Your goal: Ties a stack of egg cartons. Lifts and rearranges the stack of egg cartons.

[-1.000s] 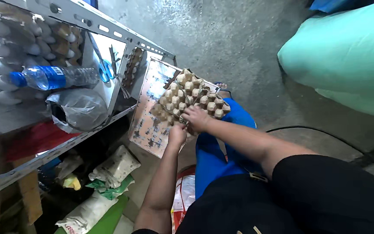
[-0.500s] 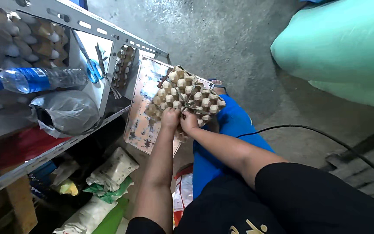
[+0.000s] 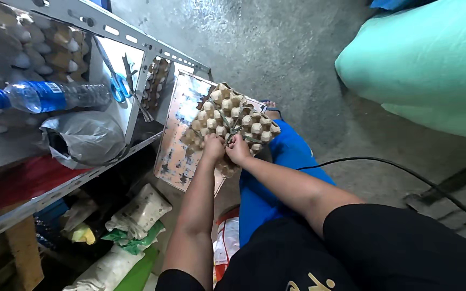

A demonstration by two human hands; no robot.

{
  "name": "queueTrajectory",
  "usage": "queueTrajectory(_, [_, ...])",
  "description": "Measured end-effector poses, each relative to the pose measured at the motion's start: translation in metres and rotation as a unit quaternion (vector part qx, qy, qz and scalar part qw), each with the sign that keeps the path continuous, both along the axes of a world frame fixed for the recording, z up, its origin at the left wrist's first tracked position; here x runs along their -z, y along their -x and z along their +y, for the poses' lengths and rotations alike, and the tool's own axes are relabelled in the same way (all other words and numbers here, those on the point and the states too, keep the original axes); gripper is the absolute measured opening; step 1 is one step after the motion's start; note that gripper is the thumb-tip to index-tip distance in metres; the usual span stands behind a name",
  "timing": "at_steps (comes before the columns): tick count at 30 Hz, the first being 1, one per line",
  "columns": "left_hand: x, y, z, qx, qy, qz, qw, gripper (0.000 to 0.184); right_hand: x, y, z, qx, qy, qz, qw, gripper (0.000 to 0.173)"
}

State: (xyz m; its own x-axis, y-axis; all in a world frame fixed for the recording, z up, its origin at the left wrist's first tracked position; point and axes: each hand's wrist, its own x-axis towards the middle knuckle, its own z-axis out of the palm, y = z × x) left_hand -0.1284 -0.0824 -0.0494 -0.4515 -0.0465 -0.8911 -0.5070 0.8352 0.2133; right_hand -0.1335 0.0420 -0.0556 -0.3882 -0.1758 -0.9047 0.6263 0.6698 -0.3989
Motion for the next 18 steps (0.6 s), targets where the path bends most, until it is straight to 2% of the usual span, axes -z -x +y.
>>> queueTrajectory(6, [0.008,-0.005,-0.012,-0.109,-0.065,-0.030,0.991,0.023,-0.013,0.008,-0.006,-0.113,-0.040,-0.005,0.993,0.046])
queueTrajectory(8, [0.010,-0.003,-0.014,-0.074,-0.073,-0.041,0.994,0.033,-0.017,0.010,-0.001,-0.199,-0.053,0.067,0.976,0.045])
queueTrajectory(9, [0.010,-0.002,-0.015,-0.045,-0.074,-0.041,0.995,0.036,-0.016,0.011,0.005,-0.232,-0.044,0.142,0.961,0.048])
queueTrajectory(11, [0.012,-0.003,-0.017,-0.004,-0.073,-0.037,0.997,0.038,-0.004,0.016,0.016,-0.284,0.016,0.290,0.914,0.056])
queueTrajectory(12, [0.013,-0.002,-0.017,0.002,-0.071,-0.033,0.997,0.037,0.001,0.025,0.019,-0.329,0.046,0.320,0.887,0.058])
queueTrajectory(16, [0.006,-0.011,-0.017,-0.006,-0.051,0.053,0.997,0.027,0.033,0.053,0.017,-0.499,0.164,0.377,0.763,0.030])
queueTrajectory(18, [-0.003,-0.017,-0.012,0.009,-0.009,0.097,0.995,0.024,0.046,0.062,0.016,-0.543,0.199,0.368,0.728,0.026])
